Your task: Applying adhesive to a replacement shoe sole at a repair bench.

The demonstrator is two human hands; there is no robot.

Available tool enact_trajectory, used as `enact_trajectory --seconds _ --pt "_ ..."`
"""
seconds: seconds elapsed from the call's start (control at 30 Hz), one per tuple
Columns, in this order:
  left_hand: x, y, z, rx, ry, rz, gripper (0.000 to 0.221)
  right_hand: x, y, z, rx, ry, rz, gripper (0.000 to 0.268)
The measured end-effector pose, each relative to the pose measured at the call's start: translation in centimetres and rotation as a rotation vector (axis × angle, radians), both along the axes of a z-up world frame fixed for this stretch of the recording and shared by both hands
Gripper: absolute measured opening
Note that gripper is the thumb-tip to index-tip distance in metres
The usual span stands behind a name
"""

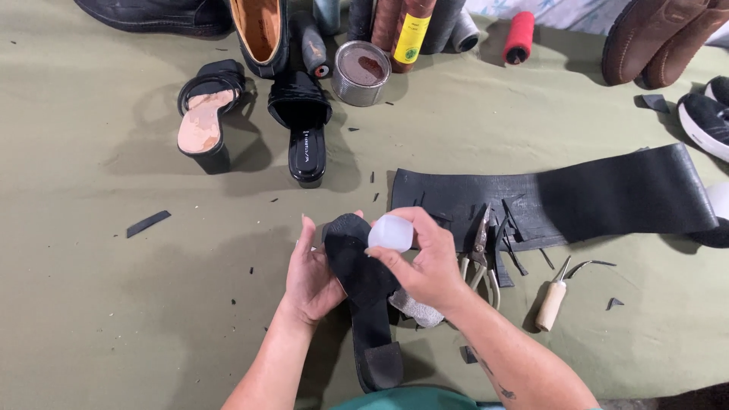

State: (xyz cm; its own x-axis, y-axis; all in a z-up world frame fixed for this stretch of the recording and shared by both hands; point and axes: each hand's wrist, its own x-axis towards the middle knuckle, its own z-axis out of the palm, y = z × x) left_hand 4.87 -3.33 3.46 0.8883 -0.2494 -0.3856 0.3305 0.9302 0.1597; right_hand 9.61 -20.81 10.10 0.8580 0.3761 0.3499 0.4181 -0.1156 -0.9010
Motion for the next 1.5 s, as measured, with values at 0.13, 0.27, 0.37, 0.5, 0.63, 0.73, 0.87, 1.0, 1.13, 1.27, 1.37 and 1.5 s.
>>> enact_trajectory --seconds 0.13,0.27,0.37,0.5,0.63,0.73,0.87,1.0,1.13,1.27,1.37,1.5 --pt "-0.1 0.1 -0.2 -0.028 -0.052 0.009 0.080 -0.1 -0.6 0.6 -0.018 0.009 -0.015 0.033" --pt "-0.1 0.0 -0.1 -0.004 -0.020 0.006 0.083 -1.2 -0.8 0.0 0.030 0.002 0.052 0.030" --pt "0.2 -0.2 -2.4 -0.001 -0.012 0.000 0.085 -2.1 0.3 0.4 0.007 -0.002 0.054 0.034" --pt "0.4 -0.2 -3.5 0.041 -0.017 0.002 0.087 -1.6 2.0 0.7 0.045 -0.010 0.086 0.031" --pt "0.0 -0.5 -1.3 0.024 0.045 -0.004 0.083 0.0 3.0 0.2 0.061 -0.032 0.075 0.035" --pt "-0.3 -0.6 -0.7 0.021 0.056 -0.001 0.084 0.9 3.4 -0.1 0.056 -0.026 0.045 0.034" --pt "-0.4 -0.7 -0.1 0.011 0.053 0.014 0.083 0.8 4.1 0.1 0.071 -0.009 0.050 0.035" --pt "-0.4 -0.6 -1.1 -0.013 0.037 0.011 0.082 1.8 3.4 0.9 0.057 -0.055 0.027 0.035" --pt "-0.3 -0.3 -1.6 -0.047 0.013 0.022 0.080 2.8 2.2 0.4 0.022 -0.096 -0.006 0.034" --pt "-0.2 0.3 -0.7 -0.045 -0.049 0.019 0.084 1.9 0.9 0.4 -0.009 -0.062 -0.002 0.034" --pt "-0.2 0.9 -0.2 -0.042 -0.103 0.034 0.084 1.0 0.1 0.5 -0.003 -0.030 0.001 0.031" --pt "-0.3 1.2 1.4 -0.009 -0.058 0.027 0.088 0.0 -0.4 0.2 -0.022 -0.010 0.002 0.036"
